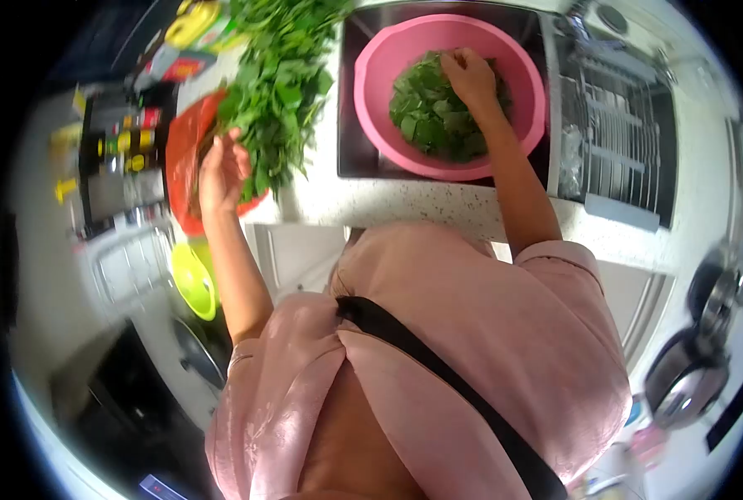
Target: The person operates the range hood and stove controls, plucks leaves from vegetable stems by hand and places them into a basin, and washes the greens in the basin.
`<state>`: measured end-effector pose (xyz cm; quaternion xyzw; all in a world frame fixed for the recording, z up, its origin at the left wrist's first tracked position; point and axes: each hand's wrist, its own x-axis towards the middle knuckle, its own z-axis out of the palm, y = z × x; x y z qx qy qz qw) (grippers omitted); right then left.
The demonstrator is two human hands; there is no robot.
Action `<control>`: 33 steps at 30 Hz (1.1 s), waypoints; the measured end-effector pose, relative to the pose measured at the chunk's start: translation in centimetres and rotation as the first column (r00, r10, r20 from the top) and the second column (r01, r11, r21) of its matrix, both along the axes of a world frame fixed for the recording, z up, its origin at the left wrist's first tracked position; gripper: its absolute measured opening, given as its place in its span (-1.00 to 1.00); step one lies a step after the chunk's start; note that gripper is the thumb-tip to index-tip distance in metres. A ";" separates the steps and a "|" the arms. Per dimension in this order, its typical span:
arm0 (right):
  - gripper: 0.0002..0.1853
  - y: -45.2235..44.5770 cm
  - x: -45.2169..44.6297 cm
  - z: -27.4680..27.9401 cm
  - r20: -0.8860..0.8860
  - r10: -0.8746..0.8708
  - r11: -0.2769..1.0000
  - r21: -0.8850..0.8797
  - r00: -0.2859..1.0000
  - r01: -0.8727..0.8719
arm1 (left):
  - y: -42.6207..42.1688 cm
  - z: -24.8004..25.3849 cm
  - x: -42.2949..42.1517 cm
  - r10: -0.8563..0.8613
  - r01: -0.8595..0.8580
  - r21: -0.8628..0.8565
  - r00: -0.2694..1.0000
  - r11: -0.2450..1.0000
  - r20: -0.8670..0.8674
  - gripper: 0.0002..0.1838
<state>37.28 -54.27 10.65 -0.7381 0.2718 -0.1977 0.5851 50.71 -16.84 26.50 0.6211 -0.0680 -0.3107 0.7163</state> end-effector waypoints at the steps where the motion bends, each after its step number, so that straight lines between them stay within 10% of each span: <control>1: -0.69 0.6 -0.3 -1.2 0.003 0.070 0.998 -0.007 0.998 -0.070 | 2.7 -0.6 -2.7 0.017 -0.018 -0.052 1.000 0.998 -0.016 -0.63; 3: -0.61 2.8 0.8 -2.7 -0.033 0.028 0.657 -0.753 0.999 -0.044 | 8.4 -2.6 -9.1 0.294 -0.295 -0.016 0.954 0.955 -0.050 -0.64; 10: -0.74 14.5 3.2 0.7 0.130 0.611 0.775 -0.299 0.781 -0.556 | 20.4 -6.4 -28.9 0.887 -0.893 0.110 0.408 0.437 -0.216 -0.70; 21: -0.81 27.9 -2.0 7.1 0.315 0.691 0.723 -0.324 0.650 -0.611 | 39.7 -11.0 -44.6 0.916 -0.924 0.058 -0.382 -0.378 -0.122 -0.81; 33: -0.79 40.5 -9.2 6.9 0.219 0.634 0.772 -0.236 0.742 -0.590 | 63.1 -15.1 -46.8 0.886 -0.848 0.275 -0.394 -0.453 0.244 -0.72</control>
